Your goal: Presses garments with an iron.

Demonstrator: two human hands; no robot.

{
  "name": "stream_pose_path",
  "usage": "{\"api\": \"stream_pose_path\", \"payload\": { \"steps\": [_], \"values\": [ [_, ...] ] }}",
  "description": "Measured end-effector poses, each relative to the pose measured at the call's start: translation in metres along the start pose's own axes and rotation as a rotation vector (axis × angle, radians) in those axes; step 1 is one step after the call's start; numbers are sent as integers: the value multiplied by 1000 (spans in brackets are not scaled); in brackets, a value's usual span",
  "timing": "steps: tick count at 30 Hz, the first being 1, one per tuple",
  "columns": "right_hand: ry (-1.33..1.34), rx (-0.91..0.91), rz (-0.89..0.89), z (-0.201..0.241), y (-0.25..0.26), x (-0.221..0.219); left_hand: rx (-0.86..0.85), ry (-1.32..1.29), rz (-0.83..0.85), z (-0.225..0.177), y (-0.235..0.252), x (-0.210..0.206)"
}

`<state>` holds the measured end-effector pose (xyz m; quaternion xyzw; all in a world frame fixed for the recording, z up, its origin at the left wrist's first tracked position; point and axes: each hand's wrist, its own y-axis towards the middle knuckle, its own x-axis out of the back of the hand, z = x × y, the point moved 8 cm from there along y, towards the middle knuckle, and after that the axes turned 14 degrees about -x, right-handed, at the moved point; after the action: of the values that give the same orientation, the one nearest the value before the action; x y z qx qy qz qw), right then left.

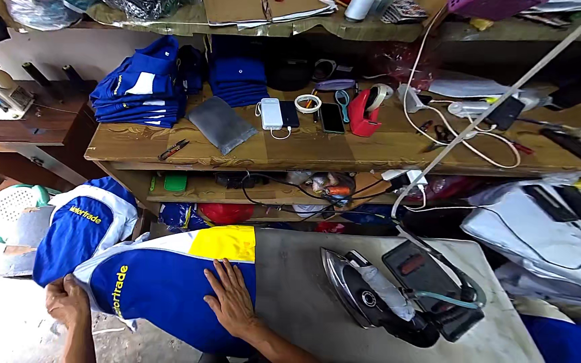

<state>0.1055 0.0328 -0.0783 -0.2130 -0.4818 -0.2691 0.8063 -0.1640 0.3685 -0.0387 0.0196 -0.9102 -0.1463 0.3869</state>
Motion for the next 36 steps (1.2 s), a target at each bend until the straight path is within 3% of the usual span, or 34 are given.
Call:
{"api": "stream_pose_path", "payload": {
  "steps": [4, 7, 12, 16, 19, 23, 26, 29, 32, 36],
  "values": [
    [-105, 9, -21, -31, 11, 12, -381, 197, -81, -77, -18, 25],
    [-145, 69, -10, -72, 37, 34, -507, 167, 3, -101, -20, 21],
    [-135, 239, 11, -98, 88, 59, -347, 48, 356, -73, 6, -26],
    [-118, 237, -33, -74, 73, 50, -259, 122, 540, -15, 10, -50],
    [-154, 277, -11, -59, 32, 32, -243, -21, 575, 4, 16, -63],
    [-150, 255, -15, -52, 4, 26, -41, -186, 522, 11, 42, -71],
    [-98, 263, -80, -40, 19, 40, 201, -308, 504, 23, 50, -72],
    [-72, 202, -134, -41, 55, 54, 411, -325, 742, 39, 36, -70],
    [-140, 209, -122, -45, 73, 48, 270, -245, 835, 24, 53, -67],
    [-244, 257, -78, -37, 65, 26, 73, 71, 506, 13, 103, -62]
  ]
}}
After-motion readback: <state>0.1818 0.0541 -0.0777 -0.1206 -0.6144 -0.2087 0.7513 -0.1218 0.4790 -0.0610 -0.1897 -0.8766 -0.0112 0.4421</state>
